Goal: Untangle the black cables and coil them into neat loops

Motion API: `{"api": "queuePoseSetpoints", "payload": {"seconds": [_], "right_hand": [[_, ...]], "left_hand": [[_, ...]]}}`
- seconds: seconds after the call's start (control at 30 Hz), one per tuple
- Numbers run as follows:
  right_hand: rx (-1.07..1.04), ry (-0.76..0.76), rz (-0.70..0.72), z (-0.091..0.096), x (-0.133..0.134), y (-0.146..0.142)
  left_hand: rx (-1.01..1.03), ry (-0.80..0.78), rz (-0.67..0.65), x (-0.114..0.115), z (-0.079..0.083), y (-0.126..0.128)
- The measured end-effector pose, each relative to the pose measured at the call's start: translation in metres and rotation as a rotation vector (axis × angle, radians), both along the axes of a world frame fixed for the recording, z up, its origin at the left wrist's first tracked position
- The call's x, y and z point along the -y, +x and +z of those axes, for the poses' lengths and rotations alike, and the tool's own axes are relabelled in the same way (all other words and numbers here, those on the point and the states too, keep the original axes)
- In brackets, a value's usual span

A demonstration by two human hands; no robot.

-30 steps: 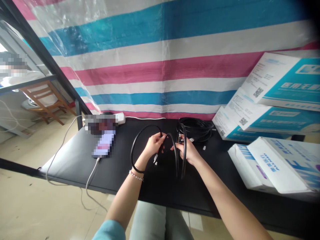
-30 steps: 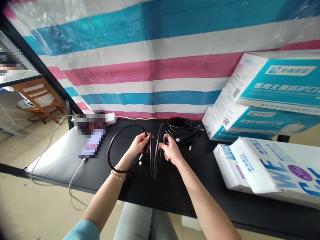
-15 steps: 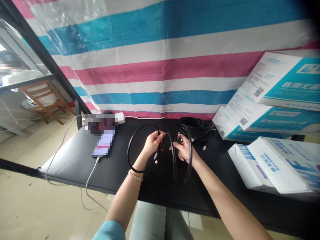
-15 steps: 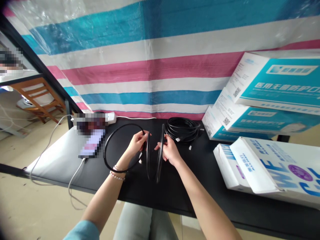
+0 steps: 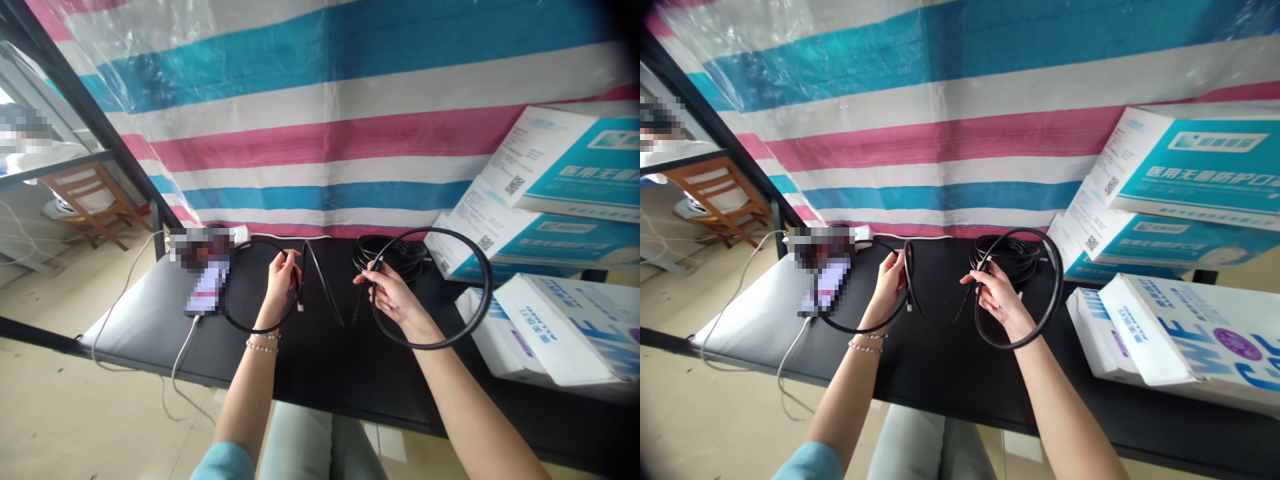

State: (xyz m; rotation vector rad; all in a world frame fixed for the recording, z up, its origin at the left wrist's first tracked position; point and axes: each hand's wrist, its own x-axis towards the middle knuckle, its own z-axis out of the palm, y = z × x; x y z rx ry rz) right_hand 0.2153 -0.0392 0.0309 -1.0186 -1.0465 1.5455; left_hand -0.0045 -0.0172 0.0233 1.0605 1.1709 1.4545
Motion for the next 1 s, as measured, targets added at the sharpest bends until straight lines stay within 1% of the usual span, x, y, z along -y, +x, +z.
{"api": "queuePoseSetpoints", "payload": {"seconds": [0.1, 0.33, 0.43, 0.57, 0.7, 0.77, 0.83, 0.9, 1.0], "right_hand": [[-0.009, -0.002, -0.01, 0.002, 0.001, 0.0], [0.03, -0.089, 0.016, -0.006, -0.002, -0.004], [0.061, -0.12, -0.001, -0.008, -0.003, -0.005], [0.072, -0.118, -0.029, -0.008, -0.004, -0.006], [0.07, -0.12, -0.046, -0.01, -0.004, -0.006], [0.068, -0.121, -0.041, -0.011, -0.003, -0.008], [0.072, -0.128, -0.029, -0.012, -0.002, -0.01], [0.079, -0.139, -0.012, -0.013, -0.001, -0.014], [0.073, -0.153, 0.006, -0.017, 0.0, -0.018]], "left_hand": [[-0.028, 0.002, -0.011, 0.0, 0.0, 0.0], [-0.131, -0.051, -0.19, 0.002, -0.002, 0.004], [-0.177, -0.06, -0.189, 0.002, -0.002, 0.006], [-0.201, -0.048, -0.183, 0.002, -0.002, 0.005], [-0.22, -0.029, -0.179, -0.001, -0.007, 0.004], [-0.229, -0.017, -0.199, -0.001, -0.009, 0.006], [-0.222, -0.007, -0.253, 0.0, -0.01, 0.01], [-0.188, -0.018, -0.336, 0.003, -0.008, 0.013], [-0.08, -0.073, -0.474, 0.008, -0.002, 0.018]]}}
